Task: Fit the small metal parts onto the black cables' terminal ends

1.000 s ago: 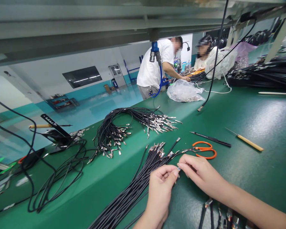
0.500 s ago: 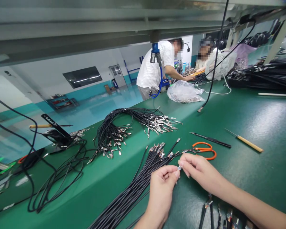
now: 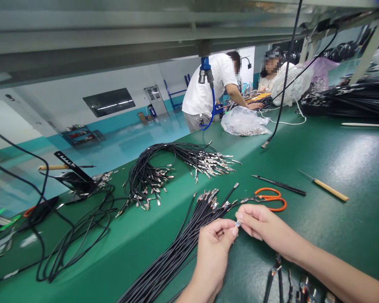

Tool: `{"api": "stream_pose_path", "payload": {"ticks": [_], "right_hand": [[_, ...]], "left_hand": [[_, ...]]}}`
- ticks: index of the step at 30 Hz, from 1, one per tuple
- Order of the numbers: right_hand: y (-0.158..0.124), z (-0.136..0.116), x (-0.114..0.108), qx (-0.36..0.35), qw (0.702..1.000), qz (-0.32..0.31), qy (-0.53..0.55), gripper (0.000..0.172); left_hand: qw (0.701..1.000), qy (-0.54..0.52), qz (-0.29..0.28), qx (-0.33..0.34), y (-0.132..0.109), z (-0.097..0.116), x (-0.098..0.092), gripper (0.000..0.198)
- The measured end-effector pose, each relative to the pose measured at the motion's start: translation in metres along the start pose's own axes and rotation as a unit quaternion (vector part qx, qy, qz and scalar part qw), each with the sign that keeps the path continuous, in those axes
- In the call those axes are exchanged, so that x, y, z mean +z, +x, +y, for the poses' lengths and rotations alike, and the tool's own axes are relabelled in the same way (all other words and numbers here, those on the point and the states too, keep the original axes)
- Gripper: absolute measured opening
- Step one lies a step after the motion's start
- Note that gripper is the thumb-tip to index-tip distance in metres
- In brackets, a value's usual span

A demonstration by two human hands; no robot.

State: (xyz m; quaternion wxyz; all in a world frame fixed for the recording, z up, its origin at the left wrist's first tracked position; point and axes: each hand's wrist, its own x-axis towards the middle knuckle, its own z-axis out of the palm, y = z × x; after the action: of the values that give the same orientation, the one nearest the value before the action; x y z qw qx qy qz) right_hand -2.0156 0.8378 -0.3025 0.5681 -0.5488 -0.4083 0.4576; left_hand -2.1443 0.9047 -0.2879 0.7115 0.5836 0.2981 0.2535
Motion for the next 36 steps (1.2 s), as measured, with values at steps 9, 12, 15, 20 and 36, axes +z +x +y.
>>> {"api": "stream_pose_path", "payload": {"ticks": [9, 12, 15, 20, 36], "right_hand": [[0.0002, -0.0002, -0.0011, -0.024, 0.999, 0.014, -0.031, 0.027], [-0.0012, -0.0015, -0.0021, -0.063, 0.993, 0.042, -0.092, 0.028], [-0.0019, -0.0015, -0.0019, -0.055, 0.993, 0.038, -0.094, 0.029], [-0.0009, -0.0016, 0.0015, 0.010, 1.000, -0.003, 0.017, 0.033], [-0.0020, -0.0019, 0.0054, 0.040, 0.970, -0.096, 0.222, 0.033]], "left_hand": [[0.999, -0.028, -0.002, -0.034, 0.0015, 0.0002, -0.0012, 0.020], [0.998, -0.037, -0.021, -0.046, 0.0026, 0.0006, -0.0025, 0.021], [0.999, -0.021, -0.017, -0.036, 0.0025, 0.0033, -0.0027, 0.019], [1.000, 0.004, -0.008, 0.006, 0.0017, 0.0079, -0.0022, 0.012], [1.000, -0.001, -0.016, 0.004, -0.0007, 0.0081, -0.0005, 0.012]]}}
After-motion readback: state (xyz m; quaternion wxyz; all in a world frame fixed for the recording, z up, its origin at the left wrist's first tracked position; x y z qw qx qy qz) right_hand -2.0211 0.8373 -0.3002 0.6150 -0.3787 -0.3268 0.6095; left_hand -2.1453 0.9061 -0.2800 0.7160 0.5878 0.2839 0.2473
